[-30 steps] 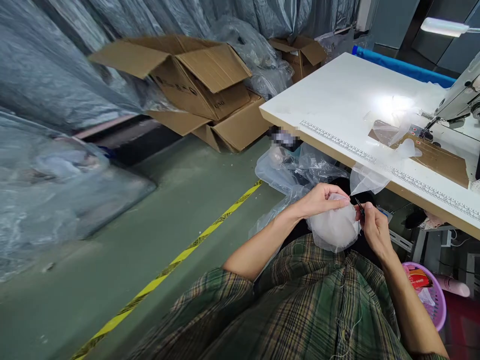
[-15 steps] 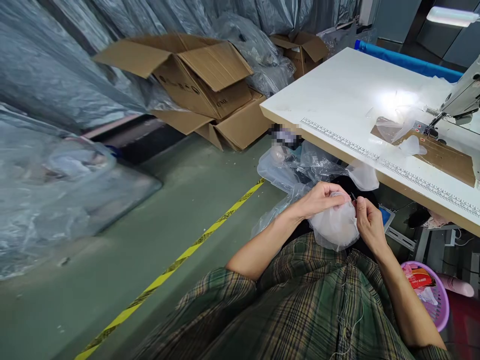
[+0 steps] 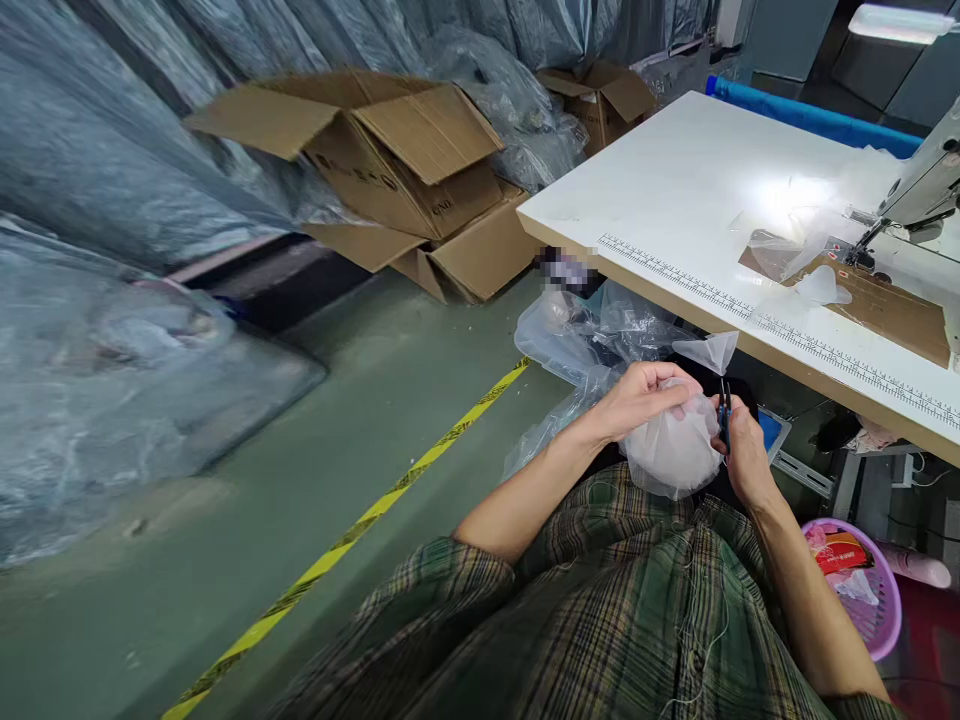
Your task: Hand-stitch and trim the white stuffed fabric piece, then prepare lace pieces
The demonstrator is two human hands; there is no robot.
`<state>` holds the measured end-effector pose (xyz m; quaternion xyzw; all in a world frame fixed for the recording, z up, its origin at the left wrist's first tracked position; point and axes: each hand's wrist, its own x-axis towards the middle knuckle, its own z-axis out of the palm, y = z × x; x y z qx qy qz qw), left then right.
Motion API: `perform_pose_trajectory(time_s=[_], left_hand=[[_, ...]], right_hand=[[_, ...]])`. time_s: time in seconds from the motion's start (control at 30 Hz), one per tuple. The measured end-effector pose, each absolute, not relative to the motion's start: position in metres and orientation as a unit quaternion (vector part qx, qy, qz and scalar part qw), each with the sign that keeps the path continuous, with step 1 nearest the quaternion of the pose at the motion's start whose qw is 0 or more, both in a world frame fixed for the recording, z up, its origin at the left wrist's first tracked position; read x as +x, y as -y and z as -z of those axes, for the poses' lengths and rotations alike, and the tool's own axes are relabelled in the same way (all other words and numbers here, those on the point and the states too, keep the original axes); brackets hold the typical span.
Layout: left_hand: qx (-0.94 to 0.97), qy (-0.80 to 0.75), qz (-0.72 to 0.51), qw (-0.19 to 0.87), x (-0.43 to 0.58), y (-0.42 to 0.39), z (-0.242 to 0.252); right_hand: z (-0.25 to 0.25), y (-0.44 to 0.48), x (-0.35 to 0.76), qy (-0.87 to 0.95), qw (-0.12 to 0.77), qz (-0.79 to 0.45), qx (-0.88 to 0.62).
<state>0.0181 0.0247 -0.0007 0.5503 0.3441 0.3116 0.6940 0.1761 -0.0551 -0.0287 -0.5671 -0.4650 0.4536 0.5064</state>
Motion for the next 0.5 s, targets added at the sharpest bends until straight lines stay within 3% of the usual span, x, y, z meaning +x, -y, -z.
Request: perform_pose_trajectory(time_s=[0.17,0.27,0.37,0.43,0.5], left_hand=[[0.536,-0.379,-0.378,0.653,0.018,-0.008,0.01],[0.67,-0.397,-0.457,0.43,0.014,0.001,0.014],[0.799,-0.329,-0.447,0.232,0.012,0.002,0.011],[0.838,-0.282,-0.407,0.228,0.015,0.001,0.01],[0.834,-0.272,-0.378,0.294,0.02,0.0,0.01]], right_hand=[[0.032,0.059,0.172,0.379,0.57,-0.463,-0.563],[0.033,0.057,0.172,0.317,0.575,-0.502,-0.562],[0.032,0.056,0.173,0.3,0.573,-0.513,-0.564],[0.031,0.057,0.173,0.313,0.581,-0.504,-0.558],[0.031,0.059,0.173,0.338,0.585,-0.487,-0.553]])
